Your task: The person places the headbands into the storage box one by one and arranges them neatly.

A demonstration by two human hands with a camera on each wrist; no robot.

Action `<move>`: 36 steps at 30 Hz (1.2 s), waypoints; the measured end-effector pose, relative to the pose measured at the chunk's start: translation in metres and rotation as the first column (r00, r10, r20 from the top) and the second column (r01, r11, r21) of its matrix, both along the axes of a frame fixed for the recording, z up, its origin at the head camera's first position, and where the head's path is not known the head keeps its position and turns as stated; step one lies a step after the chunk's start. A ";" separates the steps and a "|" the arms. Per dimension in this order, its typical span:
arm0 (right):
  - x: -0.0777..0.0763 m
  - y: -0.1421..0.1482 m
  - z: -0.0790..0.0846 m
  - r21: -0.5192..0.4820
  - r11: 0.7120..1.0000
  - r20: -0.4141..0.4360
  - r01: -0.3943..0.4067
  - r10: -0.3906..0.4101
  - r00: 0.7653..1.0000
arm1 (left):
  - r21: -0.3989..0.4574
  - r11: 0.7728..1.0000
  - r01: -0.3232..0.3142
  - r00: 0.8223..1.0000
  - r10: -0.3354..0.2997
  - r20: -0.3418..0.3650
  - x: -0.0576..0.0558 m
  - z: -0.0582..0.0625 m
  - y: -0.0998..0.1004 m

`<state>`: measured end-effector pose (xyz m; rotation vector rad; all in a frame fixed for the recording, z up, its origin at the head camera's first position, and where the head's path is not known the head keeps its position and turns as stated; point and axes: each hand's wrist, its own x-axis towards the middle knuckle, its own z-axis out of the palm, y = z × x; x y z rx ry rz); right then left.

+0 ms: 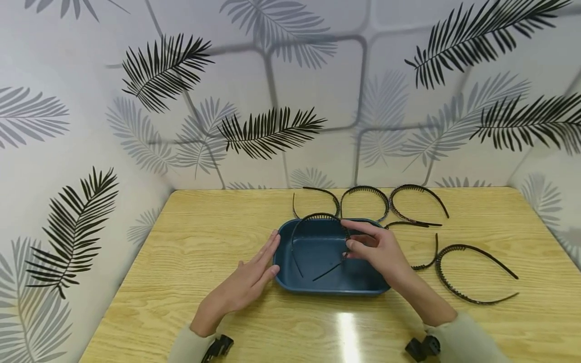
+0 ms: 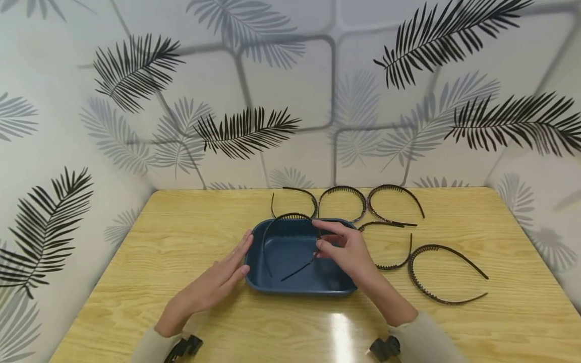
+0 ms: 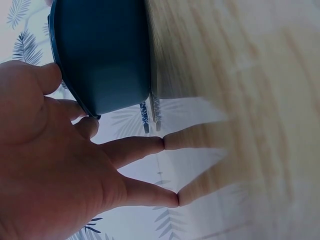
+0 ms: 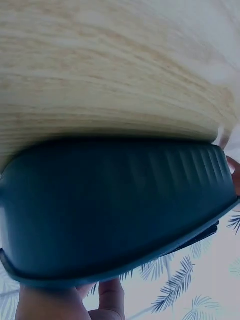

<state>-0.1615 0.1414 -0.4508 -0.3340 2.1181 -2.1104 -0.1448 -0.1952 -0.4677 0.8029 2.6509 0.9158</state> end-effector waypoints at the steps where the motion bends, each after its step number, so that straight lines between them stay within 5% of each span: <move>1: -0.001 -0.002 -0.001 -0.001 1.000 0.002 -0.006 0.006 1.000 | 0.001 1.000 0.001 1.000 -0.001 -0.002 0.000 0.000 0.000; 36: -0.020 -0.023 -0.017 0.156 0.982 0.155 -0.103 0.078 0.985 | 0.011 1.000 0.008 1.000 -0.008 0.005 -0.001 -0.001 0.000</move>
